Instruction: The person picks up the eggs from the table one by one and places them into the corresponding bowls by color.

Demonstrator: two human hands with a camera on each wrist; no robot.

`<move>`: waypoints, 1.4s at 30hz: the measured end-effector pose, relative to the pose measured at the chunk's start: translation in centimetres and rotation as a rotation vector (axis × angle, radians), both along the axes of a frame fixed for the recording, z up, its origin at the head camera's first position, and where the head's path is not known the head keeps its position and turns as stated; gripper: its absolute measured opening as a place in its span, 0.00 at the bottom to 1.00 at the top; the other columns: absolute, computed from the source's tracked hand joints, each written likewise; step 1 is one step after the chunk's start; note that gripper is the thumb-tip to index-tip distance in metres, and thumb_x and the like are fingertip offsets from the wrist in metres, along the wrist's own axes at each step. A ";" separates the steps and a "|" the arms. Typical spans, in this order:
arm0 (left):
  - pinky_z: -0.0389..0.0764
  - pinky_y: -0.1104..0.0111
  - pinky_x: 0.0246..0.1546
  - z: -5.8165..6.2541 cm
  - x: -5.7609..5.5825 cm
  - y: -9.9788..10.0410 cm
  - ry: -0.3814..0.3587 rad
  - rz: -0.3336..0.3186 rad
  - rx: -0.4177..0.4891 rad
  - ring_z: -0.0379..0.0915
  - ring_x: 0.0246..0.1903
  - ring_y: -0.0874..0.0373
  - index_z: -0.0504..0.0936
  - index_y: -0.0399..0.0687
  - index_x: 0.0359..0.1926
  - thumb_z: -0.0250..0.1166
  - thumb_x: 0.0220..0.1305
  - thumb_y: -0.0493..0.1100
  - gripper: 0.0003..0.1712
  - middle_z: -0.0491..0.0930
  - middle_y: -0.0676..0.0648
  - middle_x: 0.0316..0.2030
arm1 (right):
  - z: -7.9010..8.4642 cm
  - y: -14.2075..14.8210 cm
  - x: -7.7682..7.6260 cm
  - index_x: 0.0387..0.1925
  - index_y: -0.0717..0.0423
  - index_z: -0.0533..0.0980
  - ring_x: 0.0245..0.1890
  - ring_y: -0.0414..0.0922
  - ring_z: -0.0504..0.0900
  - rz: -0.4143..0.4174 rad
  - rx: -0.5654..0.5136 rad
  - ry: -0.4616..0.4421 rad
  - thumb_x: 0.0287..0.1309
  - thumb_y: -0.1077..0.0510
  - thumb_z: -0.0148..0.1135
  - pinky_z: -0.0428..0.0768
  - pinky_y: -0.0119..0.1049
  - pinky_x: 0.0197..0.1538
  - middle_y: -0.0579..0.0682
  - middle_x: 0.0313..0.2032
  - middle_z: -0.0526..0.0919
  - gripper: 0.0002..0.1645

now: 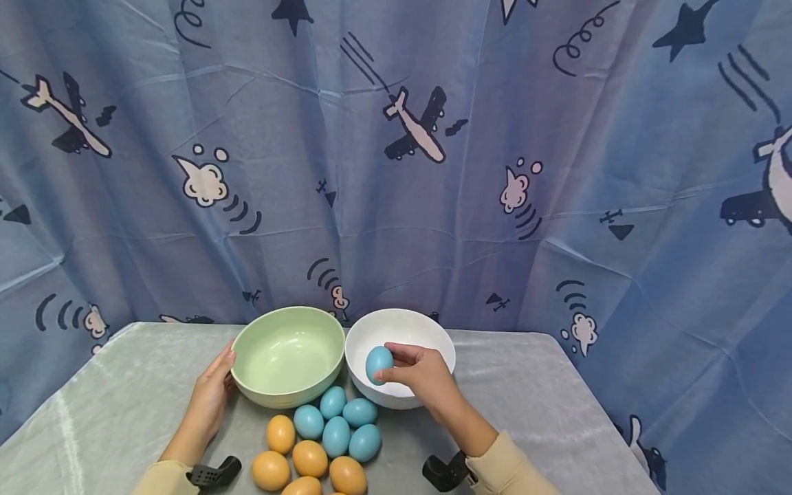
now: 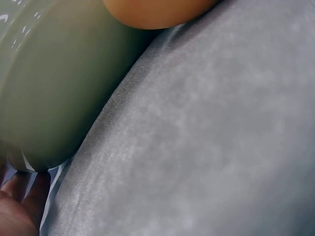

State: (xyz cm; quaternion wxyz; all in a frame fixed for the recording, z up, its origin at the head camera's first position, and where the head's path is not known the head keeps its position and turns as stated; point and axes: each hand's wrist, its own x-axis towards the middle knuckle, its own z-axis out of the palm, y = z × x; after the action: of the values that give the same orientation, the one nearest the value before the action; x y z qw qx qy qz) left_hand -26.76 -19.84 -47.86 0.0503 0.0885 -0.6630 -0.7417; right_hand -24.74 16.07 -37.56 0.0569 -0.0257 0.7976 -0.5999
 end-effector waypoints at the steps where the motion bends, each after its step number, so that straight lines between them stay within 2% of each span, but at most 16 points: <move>1: 0.50 0.58 0.78 0.0 0.0 0.0 -0.002 -0.001 -0.001 0.43 0.78 0.55 0.49 0.51 0.79 0.46 0.77 0.61 0.39 0.46 0.52 0.79 | 0.0 -0.1 -0.2 0.60 0.58 0.78 0.59 0.51 0.81 0.000 -0.002 0.001 0.48 0.57 0.78 0.80 0.45 0.61 0.57 0.56 0.84 0.35; 18: 0.50 0.55 0.78 0.1 0.1 0.0 -0.001 -0.001 -0.014 0.44 0.78 0.50 0.48 0.52 0.79 0.45 0.77 0.61 0.38 0.45 0.51 0.79 | -0.5 -0.9 -2.8 0.59 0.61 0.78 0.60 0.55 0.80 -0.042 -0.008 -0.001 0.50 0.58 0.76 0.81 0.46 0.60 0.61 0.57 0.82 0.33; 26: 0.50 0.56 0.78 -0.1 0.0 0.0 -0.006 0.000 -0.011 0.44 0.78 0.53 0.48 0.52 0.79 0.46 0.77 0.61 0.38 0.45 0.52 0.79 | -1.4 -1.1 -3.8 0.58 0.63 0.78 0.59 0.56 0.81 -0.074 0.001 -0.007 0.50 0.59 0.76 0.81 0.47 0.60 0.63 0.56 0.82 0.32; 33: 0.50 0.56 0.78 -0.1 0.1 -0.1 -0.005 -0.004 -0.012 0.44 0.78 0.53 0.48 0.52 0.79 0.45 0.78 0.59 0.37 0.45 0.52 0.79 | -2.6 -1.8 -4.9 0.57 0.63 0.80 0.53 0.50 0.85 -0.091 -0.001 -0.006 0.49 0.61 0.76 0.83 0.44 0.57 0.60 0.52 0.85 0.31; 42: 0.50 0.56 0.78 0.1 0.2 0.0 -0.003 0.003 -0.012 0.44 0.78 0.52 0.48 0.52 0.79 0.46 0.77 0.61 0.38 0.45 0.51 0.79 | -3.2 -2.1 -5.6 0.57 0.61 0.80 0.55 0.53 0.84 -0.104 0.062 0.000 0.49 0.57 0.76 0.82 0.45 0.58 0.59 0.53 0.85 0.32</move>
State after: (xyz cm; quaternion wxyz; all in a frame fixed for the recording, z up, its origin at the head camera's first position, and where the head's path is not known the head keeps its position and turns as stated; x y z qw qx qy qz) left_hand -26.60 -19.85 -47.78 0.0508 0.0904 -0.6676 -0.7373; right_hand -30.34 14.02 -40.79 0.0262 0.0177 0.8161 -0.5771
